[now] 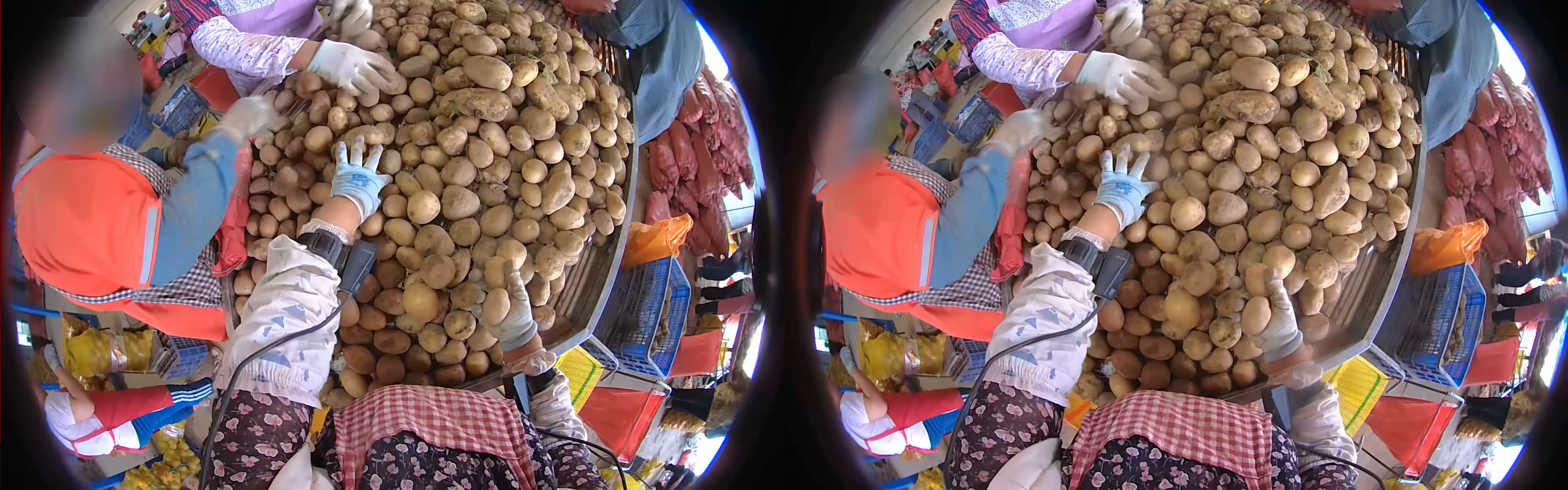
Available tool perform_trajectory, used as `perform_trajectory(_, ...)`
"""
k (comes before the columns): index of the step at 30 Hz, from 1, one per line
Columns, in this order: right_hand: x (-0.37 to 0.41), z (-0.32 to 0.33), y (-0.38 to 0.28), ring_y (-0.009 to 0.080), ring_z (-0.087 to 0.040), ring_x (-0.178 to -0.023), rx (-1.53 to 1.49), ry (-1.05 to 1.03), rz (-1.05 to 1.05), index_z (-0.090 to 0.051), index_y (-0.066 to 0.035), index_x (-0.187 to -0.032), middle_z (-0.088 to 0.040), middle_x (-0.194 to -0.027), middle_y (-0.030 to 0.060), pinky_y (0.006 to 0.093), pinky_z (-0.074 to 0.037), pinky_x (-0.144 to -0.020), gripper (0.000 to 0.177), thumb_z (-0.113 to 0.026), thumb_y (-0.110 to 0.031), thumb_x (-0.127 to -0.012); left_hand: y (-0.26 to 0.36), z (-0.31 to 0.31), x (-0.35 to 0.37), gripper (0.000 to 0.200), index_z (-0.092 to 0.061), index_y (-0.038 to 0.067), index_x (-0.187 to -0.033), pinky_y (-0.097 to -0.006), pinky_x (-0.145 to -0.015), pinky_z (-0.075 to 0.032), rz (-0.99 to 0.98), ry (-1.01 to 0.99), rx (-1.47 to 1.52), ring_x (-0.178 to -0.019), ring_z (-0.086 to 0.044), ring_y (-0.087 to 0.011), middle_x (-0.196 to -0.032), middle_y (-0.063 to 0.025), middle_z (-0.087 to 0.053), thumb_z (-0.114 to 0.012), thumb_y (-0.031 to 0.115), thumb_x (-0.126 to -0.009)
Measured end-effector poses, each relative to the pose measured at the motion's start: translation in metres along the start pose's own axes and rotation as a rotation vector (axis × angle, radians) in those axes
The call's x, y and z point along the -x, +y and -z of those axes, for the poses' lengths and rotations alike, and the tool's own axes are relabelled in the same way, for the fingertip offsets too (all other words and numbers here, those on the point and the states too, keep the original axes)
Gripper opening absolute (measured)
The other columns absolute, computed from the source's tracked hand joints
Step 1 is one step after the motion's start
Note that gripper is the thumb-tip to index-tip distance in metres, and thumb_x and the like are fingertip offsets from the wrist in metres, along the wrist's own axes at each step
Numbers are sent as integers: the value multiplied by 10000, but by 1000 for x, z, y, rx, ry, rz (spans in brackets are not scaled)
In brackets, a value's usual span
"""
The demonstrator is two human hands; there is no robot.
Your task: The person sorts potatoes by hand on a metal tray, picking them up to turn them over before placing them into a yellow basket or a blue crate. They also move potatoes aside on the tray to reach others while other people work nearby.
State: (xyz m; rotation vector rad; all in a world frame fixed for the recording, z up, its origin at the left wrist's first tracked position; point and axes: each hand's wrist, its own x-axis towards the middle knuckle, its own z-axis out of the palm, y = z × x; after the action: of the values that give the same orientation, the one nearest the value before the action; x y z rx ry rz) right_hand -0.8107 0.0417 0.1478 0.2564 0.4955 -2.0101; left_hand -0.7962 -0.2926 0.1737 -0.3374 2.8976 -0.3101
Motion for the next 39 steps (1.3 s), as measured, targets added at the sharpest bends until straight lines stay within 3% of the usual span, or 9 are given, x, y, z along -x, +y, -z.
perform_trajectory(8, 11, 0, -6, 299, -619, -928, 65, -59, -62, -575, -141, -1198, -614, -1173, 124, 351, -524, -617, 599, -470, -638, -881, -14, -14, 27, 375, -672, 147, -1098, -446, -1150, -192, 68, 467, 457, -1364, -291, -348, -1409, -89, -462, -703, 311, -762)
perform_trajectory(12, -8, 4, 10, 347, -562, -1097, 69, 129, 162, -512, -171, -1301, -510, -1337, 135, 319, -519, -613, 672, -414, -680, -873, 64, 39, 71, 432, -611, 97, -1173, -458, -1077, -320, -516, 560, 753, -1257, -452, -324, -1307, -140, -524, -694, 350, -833)
perform_trajectory(15, -1, -15, 6, 319, -529, -1128, -208, -115, 49, -494, -188, -1323, -518, -1313, 109, 353, -528, -644, 647, -458, -649, -870, 67, 24, 64, 568, -542, 109, -1254, -545, -1010, -323, -150, 465, 827, -1221, -440, -389, -1304, -167, -506, -577, 484, -829)
perform_trajectory(21, 6, 72, 5, 269, -529, -1080, 1618, 343, 1146, -396, -167, -1386, -492, -1293, 108, 408, -481, -921, 605, -602, -427, -881, 77, -23, 92, 689, -462, -65, -1293, -475, -1124, -234, 91, 375, 490, -1317, -359, -374, -1403, -223, -414, -570, 455, -855)
perform_trajectory(24, 11, 58, 6, 310, -518, -1128, 1700, 349, 1121, -316, 10, -1386, -479, -1278, 171, 408, -451, -959, 866, -780, -306, -726, 63, -6, 108, 428, -597, 6, -1165, -440, -984, -429, -135, 473, 768, -1152, -541, -364, -1265, -197, -556, -609, 309, -863)
perform_trajectory(27, 19, 43, 3, 294, -518, -1151, 2103, 295, 1292, -248, 99, -1394, -489, -1258, 189, 389, -437, -982, 923, -805, -232, -736, 14, -20, 74, 442, -591, 36, -1217, -413, -1018, -385, 366, 528, 509, -1181, -532, -288, -1340, -163, -524, -485, 344, -917)
perform_trajectory(30, 5, 82, 3, 264, -533, -1120, 1218, 241, 814, -247, 104, -1385, -510, -1237, 166, 386, -438, -980, 739, -662, -216, -864, -35, -37, 30, 565, -535, 68, -1282, -426, -983, -425, 485, 120, 263, -1281, -438, -299, -1401, -143, -452, -613, 395, -828)
perform_trajectory(34, 13, 71, 0, 279, -505, -1138, 2075, 244, 1210, -263, 86, -1391, -502, -1249, 155, 413, -406, -1007, 695, -612, -212, -869, -55, -22, -11, 618, -604, 79, -1191, -420, -974, -439, 469, -173, 229, -1148, -559, -296, -1224, -140, -599, -731, 444, -710)
perform_trajectory(39, 17, 37, -8, 252, -551, -1025, 2313, 126, 1359, -380, 66, -1295, -550, -1137, 110, 377, -431, -953, 494, -542, -176, -895, -51, -40, 18, 499, -642, 68, -1097, -421, -872, -482, 329, 413, 597, -1013, -615, -337, -1072, -204, -651, -672, 417, -742)
